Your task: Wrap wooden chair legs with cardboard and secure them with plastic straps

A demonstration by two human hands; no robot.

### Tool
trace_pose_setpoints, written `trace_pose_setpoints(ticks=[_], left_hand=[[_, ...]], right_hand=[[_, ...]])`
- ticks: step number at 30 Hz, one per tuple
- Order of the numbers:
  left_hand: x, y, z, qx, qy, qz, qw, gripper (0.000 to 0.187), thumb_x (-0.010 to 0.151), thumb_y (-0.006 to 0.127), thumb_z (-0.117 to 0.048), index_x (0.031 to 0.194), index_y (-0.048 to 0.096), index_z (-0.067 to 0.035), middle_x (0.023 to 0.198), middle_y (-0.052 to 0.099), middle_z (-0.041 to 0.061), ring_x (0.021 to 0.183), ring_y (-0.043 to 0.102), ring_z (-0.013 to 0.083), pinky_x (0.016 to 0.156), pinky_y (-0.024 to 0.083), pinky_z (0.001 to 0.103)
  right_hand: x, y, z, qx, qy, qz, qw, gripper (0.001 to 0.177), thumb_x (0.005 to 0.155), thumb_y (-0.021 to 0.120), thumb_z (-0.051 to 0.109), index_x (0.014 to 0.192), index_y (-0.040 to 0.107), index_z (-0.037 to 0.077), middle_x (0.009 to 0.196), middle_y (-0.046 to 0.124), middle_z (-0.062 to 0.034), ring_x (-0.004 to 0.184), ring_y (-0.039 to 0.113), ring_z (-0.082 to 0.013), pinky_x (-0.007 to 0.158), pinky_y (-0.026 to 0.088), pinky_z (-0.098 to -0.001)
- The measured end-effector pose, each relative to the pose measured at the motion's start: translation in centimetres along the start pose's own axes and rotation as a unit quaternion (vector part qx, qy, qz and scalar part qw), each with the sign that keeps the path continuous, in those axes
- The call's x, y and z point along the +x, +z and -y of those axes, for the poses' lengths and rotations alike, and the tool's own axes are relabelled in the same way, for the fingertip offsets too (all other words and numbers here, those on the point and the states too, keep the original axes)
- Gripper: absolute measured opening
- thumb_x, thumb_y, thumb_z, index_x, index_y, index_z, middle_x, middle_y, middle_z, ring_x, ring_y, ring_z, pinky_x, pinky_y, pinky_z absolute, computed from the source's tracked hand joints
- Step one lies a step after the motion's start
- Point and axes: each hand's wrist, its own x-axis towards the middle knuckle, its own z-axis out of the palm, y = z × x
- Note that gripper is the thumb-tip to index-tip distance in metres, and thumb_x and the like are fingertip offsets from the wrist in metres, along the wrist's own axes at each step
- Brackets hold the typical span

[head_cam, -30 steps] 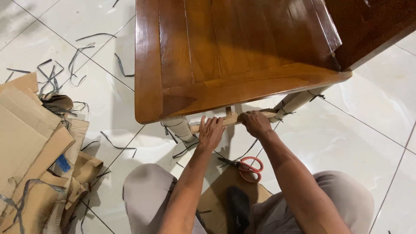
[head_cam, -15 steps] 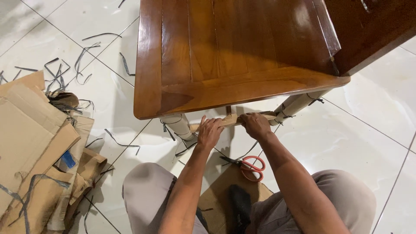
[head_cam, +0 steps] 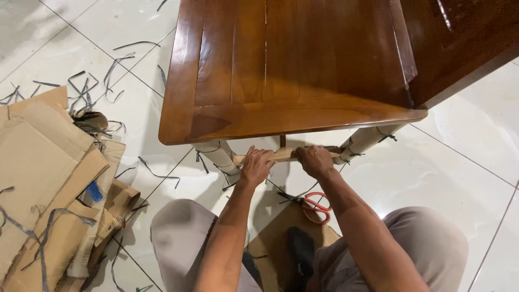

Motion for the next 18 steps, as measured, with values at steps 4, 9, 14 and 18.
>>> trace_pose_setpoints(ticks=[4,9,14,18], left_hand=[[-0.6,-0.5,-0.4,0.03,0.0,0.018,0.999,0.028,0.097,0.066,-0.035,0.118,0.065,-0.017,0.105,0.074,0.009,0.105,0.072,0.0314,0.118,0.037,0.053],[-1.5,-1.0,-2.3,0.038,-0.035,0.019,0.999,0.034,0.097,0.066,-0.03,0.128,0.059,-0.017,0.11,0.072,0.01,0.111,0.07,0.0315,0.121,0.03,0.055],[-1.6,-1.3,-3.7,0.037,-0.043,0.013,0.998,0.059,0.099,0.062,-0.02,0.153,0.04,-0.024,0.114,0.07,0.011,0.116,0.066,0.032,0.123,0.024,0.056],[-1.6,-1.1,-3.8,0.075,-0.028,0.001,0.997,0.05,0.098,0.062,-0.025,0.146,0.054,-0.032,0.112,0.069,0.005,0.113,0.065,0.0284,0.121,0.026,0.054]], right_hand=[[-0.6,1.2,0.1,-0.022,0.012,-0.015,1.0,0.014,0.091,0.065,0.032,0.097,0.069,0.02,0.078,0.074,-0.0111,0.076,0.077,-0.035,0.069,0.062,-0.0467],[-1.1,4.6,-0.4,0.019,0.007,-0.065,0.998,0.022,0.089,0.071,0.025,0.109,0.066,0.017,0.096,0.074,-0.0105,0.097,0.074,-0.0344,0.087,0.058,-0.0464],[-4.7,3.1,2.9,0.064,0.008,-0.147,0.987,0.053,0.082,0.08,0.012,0.131,0.059,0.013,0.122,0.066,-0.013,0.124,0.062,-0.0344,0.115,0.04,-0.0499],[-9.3,4.6,6.3,0.162,0.205,-0.295,0.919,0.029,0.093,0.068,0.02,0.119,0.06,0.011,0.11,0.058,-0.0166,0.105,0.063,-0.0417,0.089,0.052,-0.0513]])
